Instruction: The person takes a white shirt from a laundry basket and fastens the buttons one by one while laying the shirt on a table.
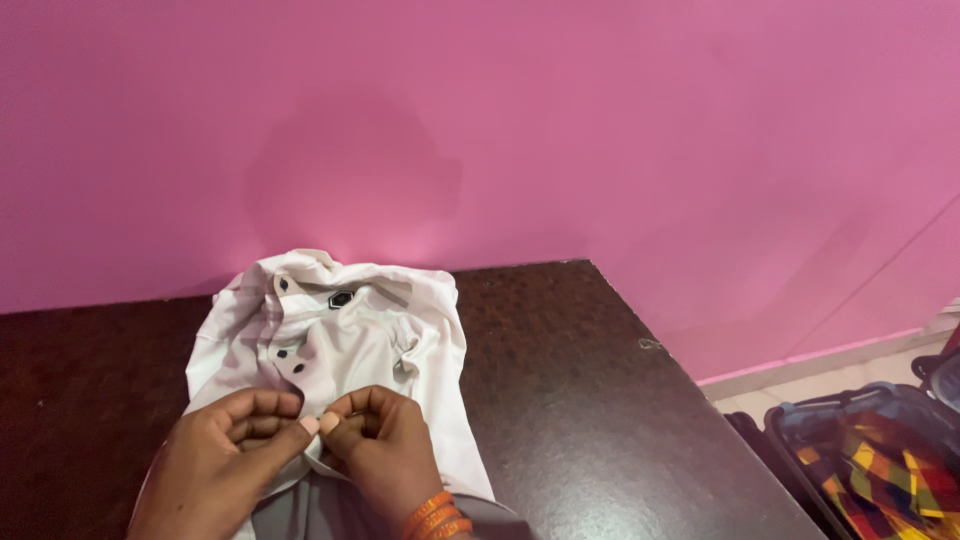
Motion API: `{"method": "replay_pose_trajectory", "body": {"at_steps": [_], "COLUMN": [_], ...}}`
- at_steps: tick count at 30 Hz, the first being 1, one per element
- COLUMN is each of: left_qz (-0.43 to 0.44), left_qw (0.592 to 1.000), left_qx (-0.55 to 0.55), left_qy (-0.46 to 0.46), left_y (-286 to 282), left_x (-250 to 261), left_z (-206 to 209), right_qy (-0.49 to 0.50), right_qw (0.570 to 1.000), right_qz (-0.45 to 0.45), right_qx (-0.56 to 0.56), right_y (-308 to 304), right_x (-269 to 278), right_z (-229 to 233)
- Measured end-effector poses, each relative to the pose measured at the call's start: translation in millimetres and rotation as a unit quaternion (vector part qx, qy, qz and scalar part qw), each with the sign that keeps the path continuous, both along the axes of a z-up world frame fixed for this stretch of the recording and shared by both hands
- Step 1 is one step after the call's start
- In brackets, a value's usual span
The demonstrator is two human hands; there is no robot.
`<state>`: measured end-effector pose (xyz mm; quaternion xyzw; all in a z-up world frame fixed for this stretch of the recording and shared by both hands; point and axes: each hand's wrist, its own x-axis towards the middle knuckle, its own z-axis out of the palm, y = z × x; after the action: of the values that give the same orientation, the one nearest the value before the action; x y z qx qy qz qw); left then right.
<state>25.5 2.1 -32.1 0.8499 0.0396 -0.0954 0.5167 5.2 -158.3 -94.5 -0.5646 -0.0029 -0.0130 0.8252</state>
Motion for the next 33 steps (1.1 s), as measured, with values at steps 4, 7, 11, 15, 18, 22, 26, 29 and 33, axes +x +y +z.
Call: {"method": "replay_pose_trajectory", "body": {"at_steps": [4,7,11,15,18,22,26,29,33], "left_qz": [-0.001,-0.039,-0.058,-0.046,-0.018,-0.024,0.011,0.044,0.057], "left_qw": [1.0,0.997,0.994,0.997,0.997,0.996,0.992,0.99,0.988], "left_qx": [-0.002,-0.065,-0.089,-0.049,-0.044,-0.088,-0.123,-0.119,-0.037], "left_qy": [-0.008,0.0,0.019,0.039,0.053,0.012,-0.018,-0.053,-0.142], "left_y": [9.4,18.0,21.0,14.3,13.1,20.7,27.2,29.1,23.1], "left_x": [12.1,22.9,30.2,32.1,32.9,46.4,53.5,50.3,42.9], "left_z": [-21.4,-40.9,-49.1,-38.0,-37.8,-61.8,-80.6,-78.7,-63.9], "right_qy": [0.01,0.03,0.015,0.027,0.029,-0.005,0.009,-0.025,-0.054], "right_qw": [1.0,0.999,0.999,1.0,0.999,0.97,0.907,0.856,0.845], "right_qz": [0.005,0.018,0.033,0.014,-0.011,-0.054,-0.021,0.052,0.033], "right_qx": [0.003,0.024,0.019,0.005,-0.043,-0.235,-0.42,-0.514,-0.532], "right_y": [-0.3,-1.3,-4.6,-3.4,-0.8,0.7,-6.7,-19.8,-20.5], "right_x": [0.1,-0.2,1.7,3.2,-1.0,-13.4,-32.0,-37.4,-37.1], "right_z": [2.6,3.4,-0.7,1.1,11.3,41.8,78.1,91.9,84.9]}}
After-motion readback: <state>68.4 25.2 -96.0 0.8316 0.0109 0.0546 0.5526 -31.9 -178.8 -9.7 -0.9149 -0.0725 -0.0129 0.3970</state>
